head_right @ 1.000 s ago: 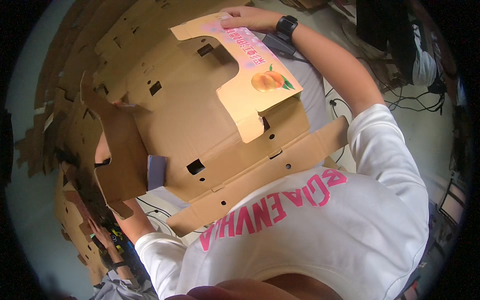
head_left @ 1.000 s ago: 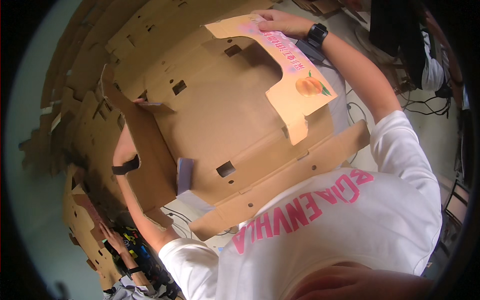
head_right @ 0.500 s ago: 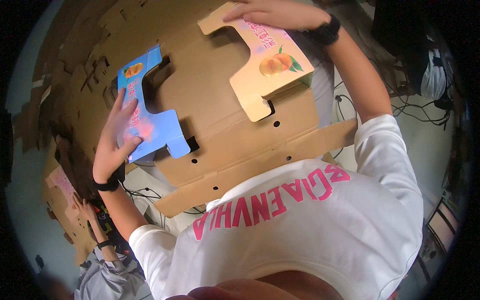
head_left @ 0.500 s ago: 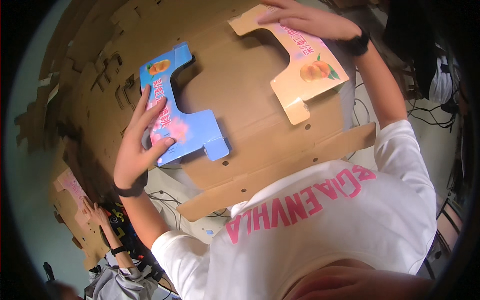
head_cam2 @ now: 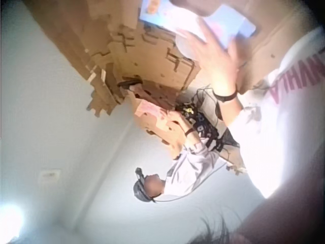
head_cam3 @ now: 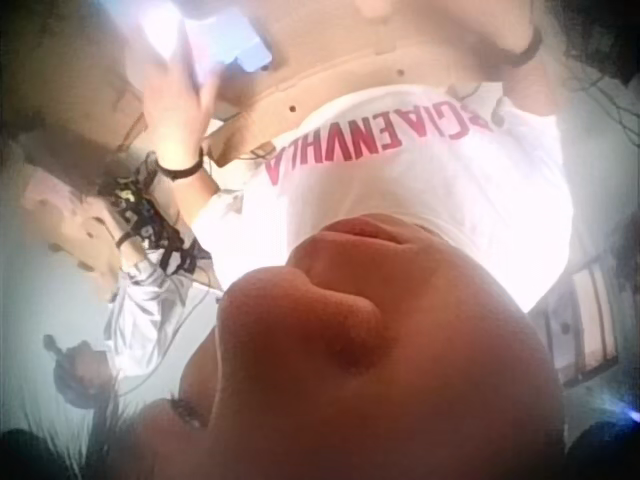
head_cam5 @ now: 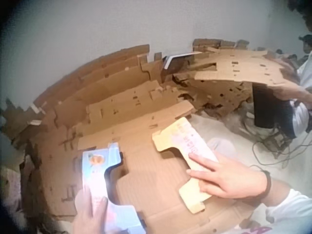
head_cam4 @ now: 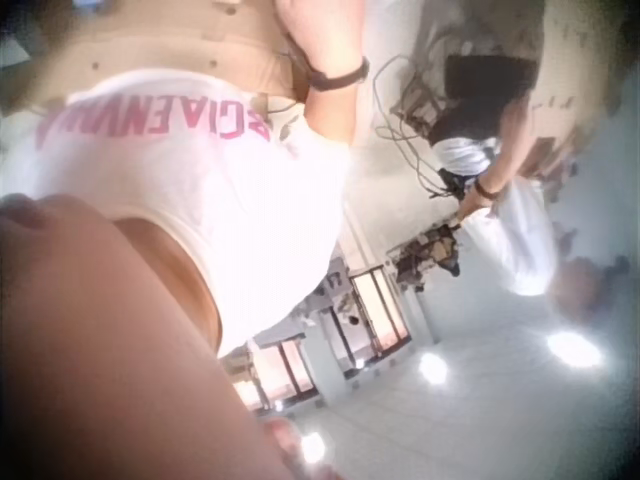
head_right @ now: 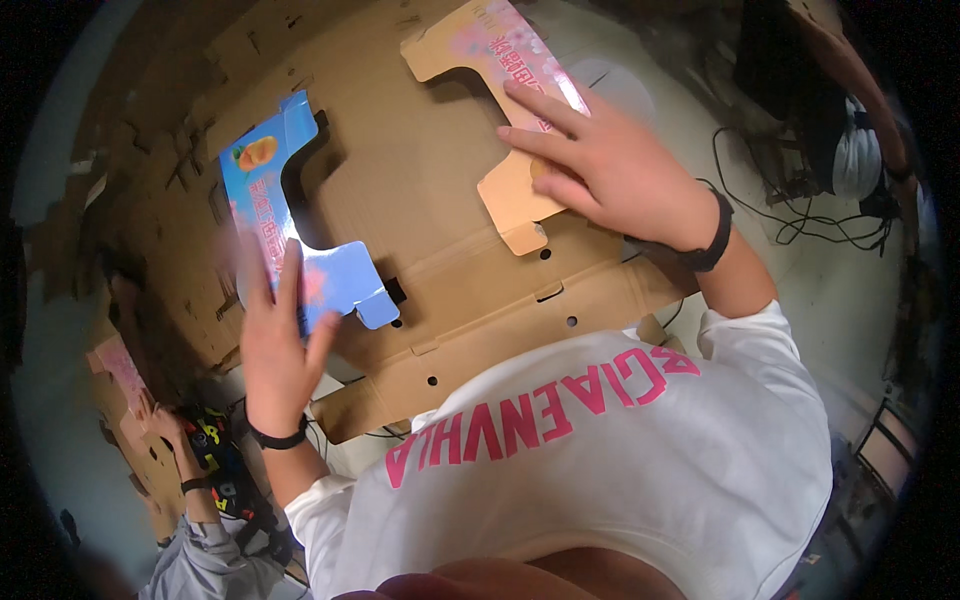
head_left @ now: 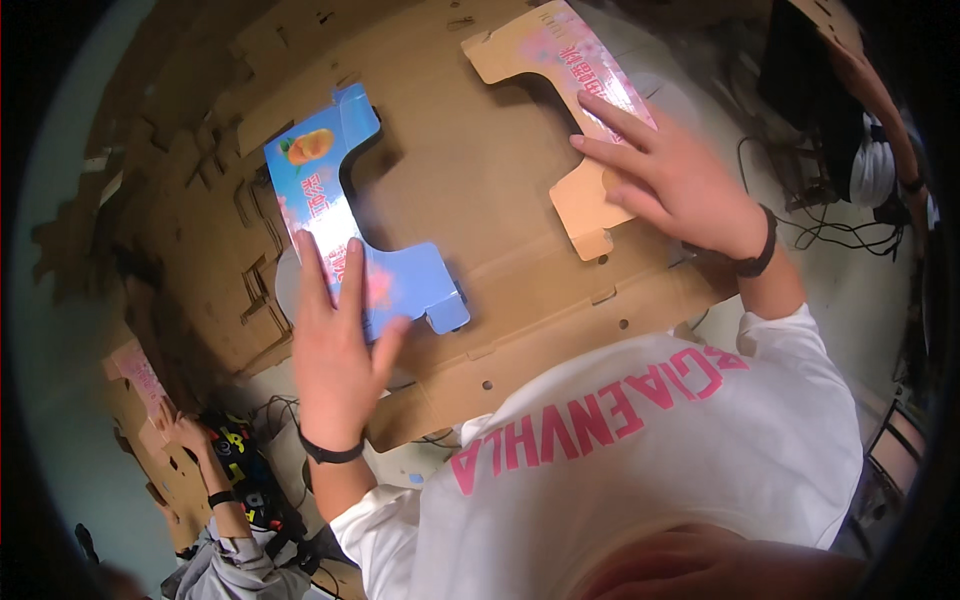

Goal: Assembling and folding cardboard shipping boxes while sitting on the floor.

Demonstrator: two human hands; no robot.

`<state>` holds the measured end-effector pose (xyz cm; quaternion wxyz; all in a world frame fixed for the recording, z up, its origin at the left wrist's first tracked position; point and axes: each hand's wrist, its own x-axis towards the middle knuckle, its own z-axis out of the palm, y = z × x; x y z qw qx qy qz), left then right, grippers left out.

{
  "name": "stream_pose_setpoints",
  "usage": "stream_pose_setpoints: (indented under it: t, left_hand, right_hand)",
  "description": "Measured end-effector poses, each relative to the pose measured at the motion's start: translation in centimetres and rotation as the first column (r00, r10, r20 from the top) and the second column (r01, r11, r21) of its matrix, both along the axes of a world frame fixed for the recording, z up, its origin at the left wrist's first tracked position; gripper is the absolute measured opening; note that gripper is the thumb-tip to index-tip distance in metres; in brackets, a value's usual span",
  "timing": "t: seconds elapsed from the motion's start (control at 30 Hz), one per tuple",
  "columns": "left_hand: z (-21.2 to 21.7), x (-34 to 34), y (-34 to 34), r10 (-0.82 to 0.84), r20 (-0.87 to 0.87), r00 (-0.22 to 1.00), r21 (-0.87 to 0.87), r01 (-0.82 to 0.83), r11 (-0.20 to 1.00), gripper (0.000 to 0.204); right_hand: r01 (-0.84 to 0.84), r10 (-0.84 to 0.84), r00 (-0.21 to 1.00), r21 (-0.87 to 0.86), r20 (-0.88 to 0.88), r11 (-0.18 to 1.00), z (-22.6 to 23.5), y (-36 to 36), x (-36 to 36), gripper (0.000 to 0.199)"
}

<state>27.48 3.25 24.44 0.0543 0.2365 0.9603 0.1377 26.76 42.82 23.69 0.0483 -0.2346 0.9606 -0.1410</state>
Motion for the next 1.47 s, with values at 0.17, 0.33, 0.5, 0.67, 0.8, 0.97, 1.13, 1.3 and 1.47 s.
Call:
stream_pose_setpoints:
  t: [0.17, 0.33, 0.5, 0.67, 0.8, 0.97, 1.13, 1.3, 1.47]
  left_hand:
    - [-1.9, 1.5, -0.6, 0.130, 0.114, 0.985, 0.219, -0.153, 0.964, 0.084]
    - [-4.8, 3.4, -5.4, 0.390, 0.235, 0.891, 0.628, -0.445, 0.638, 0.066]
    - [-7.0, 2.7, -9.2, 0.348, 0.748, 0.564, 0.625, -0.776, -0.086, 0.036]
    - [-7.8, 4.0, -9.6, 0.206, 0.737, 0.643, 0.671, -0.732, -0.116, 0.034]
    - [-8.6, 4.9, -9.9, 0.092, 0.623, 0.777, 0.773, -0.594, -0.225, 0.046]
    - [-10.3, 5.0, -11.1, -0.425, 0.440, 0.791, 0.679, -0.603, -0.418, 0.048]
    - [-13.1, 4.7, -12.4, -0.210, 0.332, 0.920, 0.833, -0.390, -0.392, 0.049]
    - [-14.6, 5.5, -13.4, -0.124, 0.248, 0.961, 0.944, -0.268, -0.192, 0.054]
    - [-13.2, 5.2, -10.9, 0.069, 0.709, 0.702, 0.687, -0.666, -0.290, 0.063]
  right_hand:
    - [-0.011, 0.010, 1.000, -0.115, -0.005, 0.993, -1.2, 1.8, 0.9, 0.094]
    - [0.305, -0.163, 0.950, -0.688, 0.265, 0.659, -2.8, 3.3, 3.0, 0.087]
    - [0.782, -0.370, 0.583, -0.623, 0.723, 0.016, -4.7, 6.4, 3.9, 0.043]
    - [0.608, -0.166, 0.646, -0.633, 0.746, -0.479, -7.2, 8.6, 2.9, 0.037]
    - [0.481, -0.155, 0.783, -0.744, 0.603, -0.463, -7.1, 8.7, 3.6, 0.038]
    - [0.338, 0.123, 0.927, -0.646, 0.355, -0.685, -7.6, 8.7, 1.7, 0.038]
    - [0.207, -0.489, 0.830, -0.963, 0.267, -0.174, -8.9, 7.2, 2.1, 0.033]
    - [0.263, 0.075, 0.928, -0.499, 0.365, -0.826, -8.6, 5.6, 2.7, 0.033]
    - [0.320, -0.501, 0.849, -0.917, 0.167, 0.237, -10.7, 7.6, 2.2, 0.073]
